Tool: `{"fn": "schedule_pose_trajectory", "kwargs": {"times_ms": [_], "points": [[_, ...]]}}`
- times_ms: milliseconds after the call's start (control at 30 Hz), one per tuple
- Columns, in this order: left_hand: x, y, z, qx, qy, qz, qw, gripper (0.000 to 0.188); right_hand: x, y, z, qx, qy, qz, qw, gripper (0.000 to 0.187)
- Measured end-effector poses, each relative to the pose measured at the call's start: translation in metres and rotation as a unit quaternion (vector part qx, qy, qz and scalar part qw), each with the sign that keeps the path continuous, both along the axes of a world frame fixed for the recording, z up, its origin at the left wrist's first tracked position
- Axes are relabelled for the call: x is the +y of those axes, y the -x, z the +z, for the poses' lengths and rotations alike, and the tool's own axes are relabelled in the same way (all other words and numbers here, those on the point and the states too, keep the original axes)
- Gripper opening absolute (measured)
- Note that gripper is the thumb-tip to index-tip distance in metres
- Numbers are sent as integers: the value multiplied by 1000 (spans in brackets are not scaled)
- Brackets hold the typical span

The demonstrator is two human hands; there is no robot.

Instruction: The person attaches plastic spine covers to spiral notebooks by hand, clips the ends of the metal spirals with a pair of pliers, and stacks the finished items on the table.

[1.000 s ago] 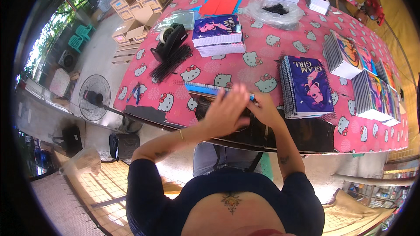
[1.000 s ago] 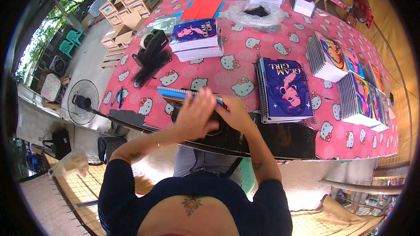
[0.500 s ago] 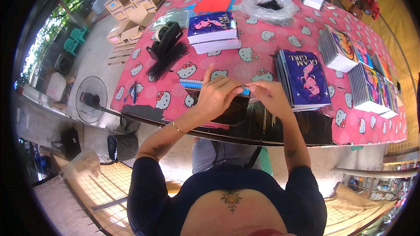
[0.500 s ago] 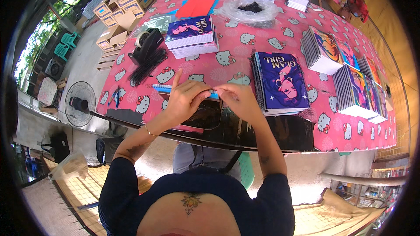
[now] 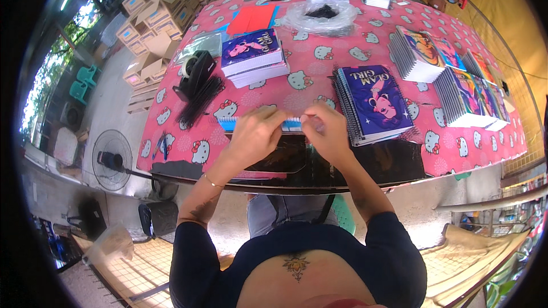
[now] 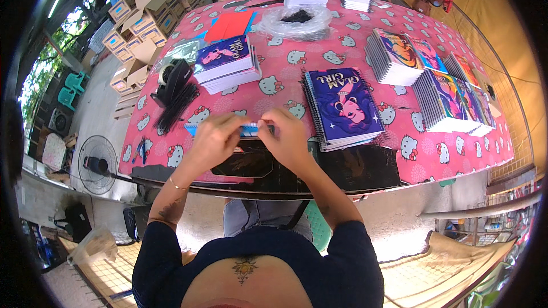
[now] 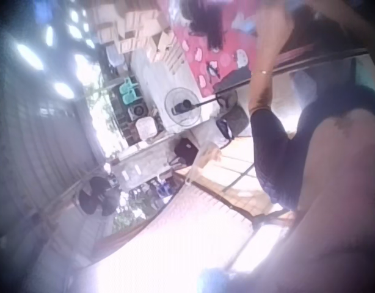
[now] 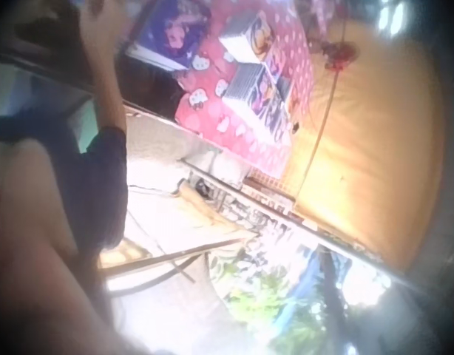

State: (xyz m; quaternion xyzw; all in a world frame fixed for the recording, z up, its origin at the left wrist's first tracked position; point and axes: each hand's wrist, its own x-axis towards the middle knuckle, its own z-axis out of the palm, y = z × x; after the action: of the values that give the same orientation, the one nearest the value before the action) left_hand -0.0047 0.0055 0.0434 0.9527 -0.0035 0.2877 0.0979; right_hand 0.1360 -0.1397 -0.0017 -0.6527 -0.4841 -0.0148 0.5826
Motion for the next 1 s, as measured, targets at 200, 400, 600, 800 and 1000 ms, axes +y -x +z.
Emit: {"fn": "schedule_pose_trajectory", "kwargs": {"times_ms": [200, 400, 600, 800, 1000], "points": [[-21, -72, 52, -342, 9, -169, 924, 31, -141, -66, 28, -118, 67, -298, 945, 71], [-32, -157, -47, 59, 17, -349, 935, 50, -186, -136, -35, 192, 77, -104, 973, 71], [-32, -165, -50, 90, 68, -374, 921, 50, -191, -138, -39, 191, 51, -98, 975, 67], [-33, -203, -29, -69, 67, -192, 977, 35, -133, -78, -43, -321, -87, -350, 875, 36], [-4, -296, -22, 316, 104, 9, 943, 72, -76, -72, -59, -319, -49, -357, 877, 36]]}}
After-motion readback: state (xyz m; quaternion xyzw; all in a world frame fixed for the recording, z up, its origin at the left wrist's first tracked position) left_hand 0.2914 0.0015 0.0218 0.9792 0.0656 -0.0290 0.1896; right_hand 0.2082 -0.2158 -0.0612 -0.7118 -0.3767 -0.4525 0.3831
